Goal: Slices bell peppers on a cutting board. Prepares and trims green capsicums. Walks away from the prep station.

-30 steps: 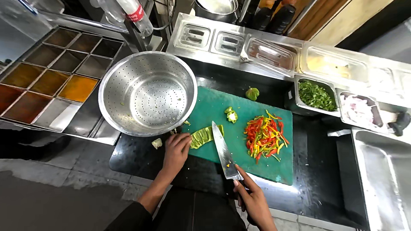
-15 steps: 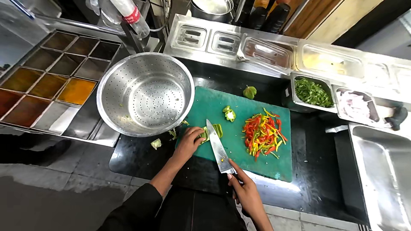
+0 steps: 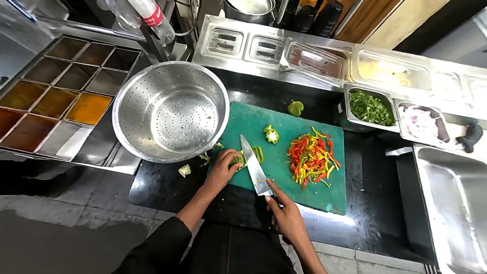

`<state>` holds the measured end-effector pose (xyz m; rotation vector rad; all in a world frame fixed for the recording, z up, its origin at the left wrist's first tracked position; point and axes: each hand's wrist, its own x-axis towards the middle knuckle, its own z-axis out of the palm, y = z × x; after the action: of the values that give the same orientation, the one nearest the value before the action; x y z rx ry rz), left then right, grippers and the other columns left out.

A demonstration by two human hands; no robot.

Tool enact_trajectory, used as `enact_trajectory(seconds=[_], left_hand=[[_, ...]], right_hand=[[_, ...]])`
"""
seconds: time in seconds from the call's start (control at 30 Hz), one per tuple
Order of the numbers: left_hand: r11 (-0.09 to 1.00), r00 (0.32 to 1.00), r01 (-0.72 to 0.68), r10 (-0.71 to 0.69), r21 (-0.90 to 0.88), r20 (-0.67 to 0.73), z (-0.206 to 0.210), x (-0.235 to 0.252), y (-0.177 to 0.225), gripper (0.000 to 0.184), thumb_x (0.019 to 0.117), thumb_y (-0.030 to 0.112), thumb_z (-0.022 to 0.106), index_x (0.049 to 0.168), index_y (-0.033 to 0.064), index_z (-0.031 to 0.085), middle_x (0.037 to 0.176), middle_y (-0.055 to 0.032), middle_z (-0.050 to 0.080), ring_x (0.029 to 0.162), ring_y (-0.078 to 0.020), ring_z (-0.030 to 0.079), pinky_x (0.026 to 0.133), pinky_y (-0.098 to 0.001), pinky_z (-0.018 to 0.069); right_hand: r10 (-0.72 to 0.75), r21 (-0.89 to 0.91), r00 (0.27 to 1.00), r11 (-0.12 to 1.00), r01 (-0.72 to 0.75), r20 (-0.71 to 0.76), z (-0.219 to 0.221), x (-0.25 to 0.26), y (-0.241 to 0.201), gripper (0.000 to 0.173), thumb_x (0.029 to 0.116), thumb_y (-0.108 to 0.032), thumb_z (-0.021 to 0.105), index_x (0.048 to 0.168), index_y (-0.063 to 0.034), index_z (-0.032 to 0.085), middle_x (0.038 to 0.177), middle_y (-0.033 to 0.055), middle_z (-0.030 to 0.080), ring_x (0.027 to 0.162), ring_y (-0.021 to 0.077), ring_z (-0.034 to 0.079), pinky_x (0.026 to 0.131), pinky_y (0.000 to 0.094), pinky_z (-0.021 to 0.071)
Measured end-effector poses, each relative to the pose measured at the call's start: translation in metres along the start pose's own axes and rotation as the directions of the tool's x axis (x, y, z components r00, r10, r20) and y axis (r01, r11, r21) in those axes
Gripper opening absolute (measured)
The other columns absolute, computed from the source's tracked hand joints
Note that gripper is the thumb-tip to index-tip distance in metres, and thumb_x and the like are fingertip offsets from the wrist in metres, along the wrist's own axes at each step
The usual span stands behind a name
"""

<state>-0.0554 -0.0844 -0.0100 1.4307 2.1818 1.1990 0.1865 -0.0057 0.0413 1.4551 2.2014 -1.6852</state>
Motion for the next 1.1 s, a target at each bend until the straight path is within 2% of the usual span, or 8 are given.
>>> enact_trajectory(seconds=[0.13,0.3,0.4,0.57,0.67,0.8,0.97,1.1], left_hand=[[0.998,0.998,0.066,-0.065,-0.026,0.015,-0.002,0.004,0.004,0.024,0.0973,0.018,0.07,0.115,0.0019,0.07,0.125,-0.0158,0.066,0.122,-0.0316,0.061,0.106,-0.0478,0.0485],[0.987,0.98,0.108,-0.125,0.116,0.157,-0.006,0.031,0.012,0.03,0.1028,0.016,0.061,0.129,0.0059,0.069,0.123,-0.0176,0.066,0.119,-0.0335,0.062,0.105,-0.0481,0.0485],[0.985,0.969,0.001,-0.044,0.174,0.243,-0.011,0.048,0.013,0.024,0.1032,0.012,0.059,0.12,0.0029,0.074,0.117,-0.0188,0.068,0.112,-0.0336,0.065,0.102,-0.0462,0.0511],[0.975,0.971,-0.126,0.083,0.182,0.225,-0.01,0.054,0.001,0.022,0.1041,0.009,0.056,0.111,-0.0018,0.074,0.109,-0.0209,0.068,0.104,-0.0343,0.068,0.096,-0.0457,0.0552],[0.985,0.96,-0.003,-0.044,0.17,0.275,-0.016,0.058,0.003,0.025,0.1069,0.012,0.05,0.117,-0.003,0.068,0.118,-0.022,0.065,0.111,-0.0348,0.066,0.1,-0.0476,0.0522],[0.983,0.957,0.183,-0.183,0.019,0.226,-0.027,0.06,0.007,0.028,0.1088,0.014,0.047,0.121,-0.0051,0.063,0.112,-0.0222,0.068,0.102,-0.0325,0.069,0.096,-0.0482,0.054],[0.997,0.98,-0.035,0.019,0.075,0.198,-0.018,0.048,0.004,0.019,0.0995,0.014,0.066,0.109,0.0008,0.075,0.111,-0.0166,0.071,0.098,-0.0274,0.07,0.091,-0.0421,0.0577],[0.974,0.976,-0.157,0.128,0.163,0.178,-0.011,0.049,0.005,0.015,0.0975,0.007,0.066,0.104,-0.0012,0.077,0.107,-0.0188,0.072,0.104,-0.0328,0.07,0.096,-0.0446,0.0558]], right_hand=[[-0.026,0.013,0.999,1.0,0.027,-0.036,-0.006,-0.018,0.012,0.049,0.1047,-0.027,0.056,0.153,-0.0264,0.051,0.088,0.0029,0.071,0.051,0.0122,0.06,0.045,0.0303,0.0528],[-0.035,0.053,0.999,0.998,0.037,-0.036,-0.006,-0.021,0.018,0.049,0.1047,-0.026,0.057,0.153,-0.024,0.051,0.087,0.0026,0.071,0.051,0.0127,0.061,0.045,0.0297,0.0534],[-0.036,0.08,0.999,0.996,0.039,-0.034,-0.004,-0.02,0.018,0.049,0.1047,-0.025,0.056,0.154,-0.0227,0.05,0.085,0.0023,0.07,0.052,0.0127,0.061,0.045,0.0297,0.0535],[-0.036,0.131,0.999,0.991,0.039,-0.023,-0.002,-0.02,0.019,0.05,0.1045,-0.024,0.056,0.154,-0.0213,0.05,0.085,0.0033,0.07,0.052,0.0129,0.061,0.045,0.0295,0.0536],[-0.031,0.164,0.999,0.986,0.032,-0.012,0.0,-0.021,0.021,0.05,0.1047,-0.024,0.056,0.154,-0.0211,0.049,0.087,0.0041,0.071,0.052,0.0131,0.061,0.045,0.0296,0.0538],[-0.028,0.203,1.0,0.979,0.028,0.001,0.0,-0.022,0.022,0.052,0.1044,-0.023,0.057,0.155,-0.0209,0.048,0.087,0.005,0.07,0.053,0.0139,0.062,0.046,0.03,0.0543],[-0.03,0.214,1.0,0.976,0.029,0.003,0.003,-0.023,0.023,0.051,0.1045,-0.024,0.057,0.155,-0.0208,0.049,0.087,0.005,0.07,0.053,0.014,0.062,0.046,0.03,0.0542],[-0.033,0.2,0.999,0.979,0.031,0.006,0.003,-0.023,0.023,0.051,0.1046,-0.023,0.057,0.155,-0.0202,0.048,0.087,0.0043,0.07,0.053,0.0132,0.062,0.046,0.0292,0.0543]])
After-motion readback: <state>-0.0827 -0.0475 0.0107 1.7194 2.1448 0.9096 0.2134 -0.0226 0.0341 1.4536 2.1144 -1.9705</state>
